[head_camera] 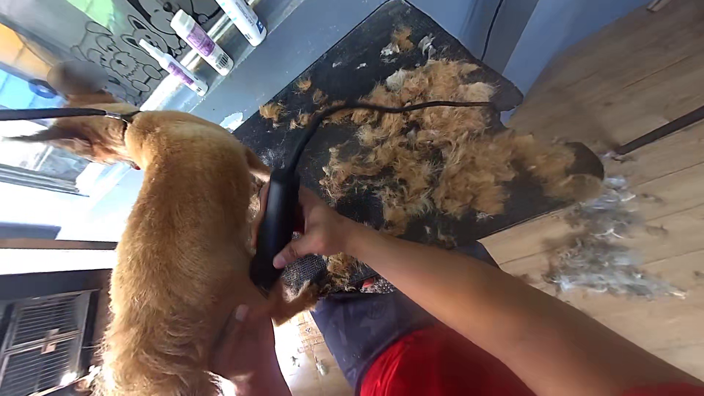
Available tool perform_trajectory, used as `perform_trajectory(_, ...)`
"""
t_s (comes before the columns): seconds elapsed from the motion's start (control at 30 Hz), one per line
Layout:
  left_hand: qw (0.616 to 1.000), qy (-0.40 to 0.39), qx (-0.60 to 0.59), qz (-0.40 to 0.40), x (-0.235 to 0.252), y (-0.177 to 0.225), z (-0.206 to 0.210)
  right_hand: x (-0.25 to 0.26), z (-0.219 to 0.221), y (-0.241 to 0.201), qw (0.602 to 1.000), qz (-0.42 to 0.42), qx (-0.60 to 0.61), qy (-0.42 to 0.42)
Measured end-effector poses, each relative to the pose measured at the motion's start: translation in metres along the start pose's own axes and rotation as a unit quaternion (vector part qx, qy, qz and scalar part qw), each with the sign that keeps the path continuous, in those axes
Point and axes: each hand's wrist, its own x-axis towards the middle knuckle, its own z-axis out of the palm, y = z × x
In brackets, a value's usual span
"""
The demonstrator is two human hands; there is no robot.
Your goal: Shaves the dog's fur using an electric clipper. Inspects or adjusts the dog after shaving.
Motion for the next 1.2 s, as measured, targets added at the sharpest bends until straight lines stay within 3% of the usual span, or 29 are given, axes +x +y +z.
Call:
perform_trajectory(0.13,0.997,0.066,0.021,-0.045,0.000,0.001,0.009,-0.009,-0.007,-0.020,0.978,0.166,-0.096,-0.076)
perform_trajectory(0.17,0.995,0.081,0.024,-0.049,0.000,0.001,0.013,-0.005,-0.015,-0.023,0.977,0.167,-0.107,-0.075)
perform_trajectory(0.27,0.994,0.095,0.025,-0.037,0.001,-0.001,0.017,0.013,-0.034,-0.026,0.992,0.051,-0.099,0.067)
perform_trajectory(0.37,0.993,0.104,0.038,-0.034,0.002,0.000,0.018,0.051,-0.041,-0.030,0.969,-0.031,-0.077,0.233)
perform_trajectory(0.47,0.992,0.092,0.074,-0.036,0.005,0.000,0.016,0.077,-0.049,-0.019,0.951,-0.124,-0.024,0.281)
perform_trajectory(0.6,0.985,0.123,0.115,-0.040,0.017,0.010,0.033,0.075,-0.036,0.003,0.944,-0.139,0.011,0.298)
perform_trajectory(0.7,0.991,0.120,0.022,-0.059,0.035,0.007,0.041,0.061,-0.029,0.008,0.943,-0.136,-0.035,0.302)
perform_trajectory(0.87,0.986,0.148,-0.063,-0.033,0.040,-0.028,0.043,0.071,-0.057,-0.029,0.881,-0.204,-0.057,0.422)
perform_trajectory(1.0,0.987,0.163,-0.012,0.013,0.036,-0.045,0.055,0.090,-0.074,-0.061,0.892,-0.164,-0.037,0.420)
perform_trajectory(1.13,0.973,0.205,0.080,0.066,0.046,-0.043,0.081,0.104,-0.067,-0.064,0.934,-0.012,-0.070,0.351)
perform_trajectory(1.2,0.966,0.215,0.112,0.087,0.048,-0.040,0.083,0.111,-0.062,-0.056,0.939,-0.036,-0.077,0.334)
